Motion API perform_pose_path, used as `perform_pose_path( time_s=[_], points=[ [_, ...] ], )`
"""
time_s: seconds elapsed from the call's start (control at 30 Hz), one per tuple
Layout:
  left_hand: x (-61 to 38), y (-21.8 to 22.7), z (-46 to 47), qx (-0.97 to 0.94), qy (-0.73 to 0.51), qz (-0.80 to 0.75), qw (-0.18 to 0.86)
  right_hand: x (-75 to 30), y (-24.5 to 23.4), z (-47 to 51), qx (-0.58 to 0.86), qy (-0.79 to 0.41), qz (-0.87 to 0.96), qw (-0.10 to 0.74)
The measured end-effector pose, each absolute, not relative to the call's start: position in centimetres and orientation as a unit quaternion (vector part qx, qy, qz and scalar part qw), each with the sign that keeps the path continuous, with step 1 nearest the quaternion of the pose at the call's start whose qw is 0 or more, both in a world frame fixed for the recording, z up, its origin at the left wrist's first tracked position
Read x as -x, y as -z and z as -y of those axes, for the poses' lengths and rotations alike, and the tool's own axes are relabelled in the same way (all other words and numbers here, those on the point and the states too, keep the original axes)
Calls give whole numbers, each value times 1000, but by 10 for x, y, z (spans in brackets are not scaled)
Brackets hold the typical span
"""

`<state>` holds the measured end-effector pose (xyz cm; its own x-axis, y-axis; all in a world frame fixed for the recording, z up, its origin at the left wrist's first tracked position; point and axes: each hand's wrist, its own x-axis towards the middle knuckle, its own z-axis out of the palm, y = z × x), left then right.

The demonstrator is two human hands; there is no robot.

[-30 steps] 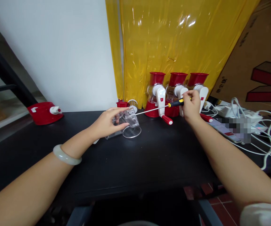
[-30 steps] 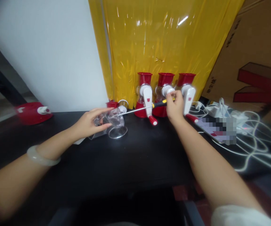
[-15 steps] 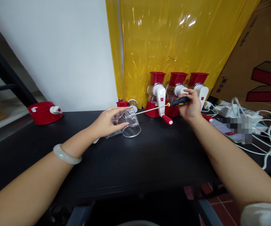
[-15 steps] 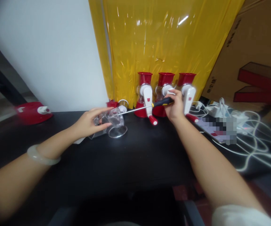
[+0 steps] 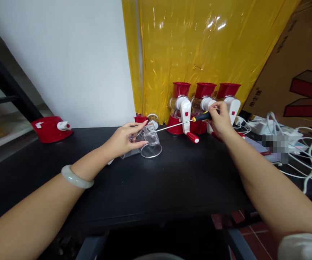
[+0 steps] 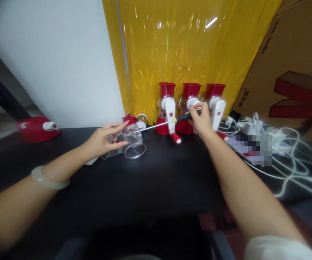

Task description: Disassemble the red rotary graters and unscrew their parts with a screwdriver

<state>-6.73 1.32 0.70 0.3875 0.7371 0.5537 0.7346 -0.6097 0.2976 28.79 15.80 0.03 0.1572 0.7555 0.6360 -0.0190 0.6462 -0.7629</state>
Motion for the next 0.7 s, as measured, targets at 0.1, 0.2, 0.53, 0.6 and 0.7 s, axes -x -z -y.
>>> perform_pose_path(
  time_s=[0.1, 0.2, 0.53, 0.6, 0.7],
  points=[
    [68, -7, -15, -831, -336, -444, 3, -289, -6, -156, 294, -349, 577, 678],
    [69, -6, -16, -830, -341, -441, 3, -295, -12, -152, 268, -398, 600, 640],
    [68, -4, -17, -827, -347, -442, -4, -297, -25, -127, 237, -436, 625, 603],
    [68, -4, -17, -824, -350, -445, -5, -294, -26, -129, 255, -416, 616, 618],
    [68, -4, -16, -823, -352, -445, -2, -294, -22, -141, 295, -318, 623, 650]
  ],
)
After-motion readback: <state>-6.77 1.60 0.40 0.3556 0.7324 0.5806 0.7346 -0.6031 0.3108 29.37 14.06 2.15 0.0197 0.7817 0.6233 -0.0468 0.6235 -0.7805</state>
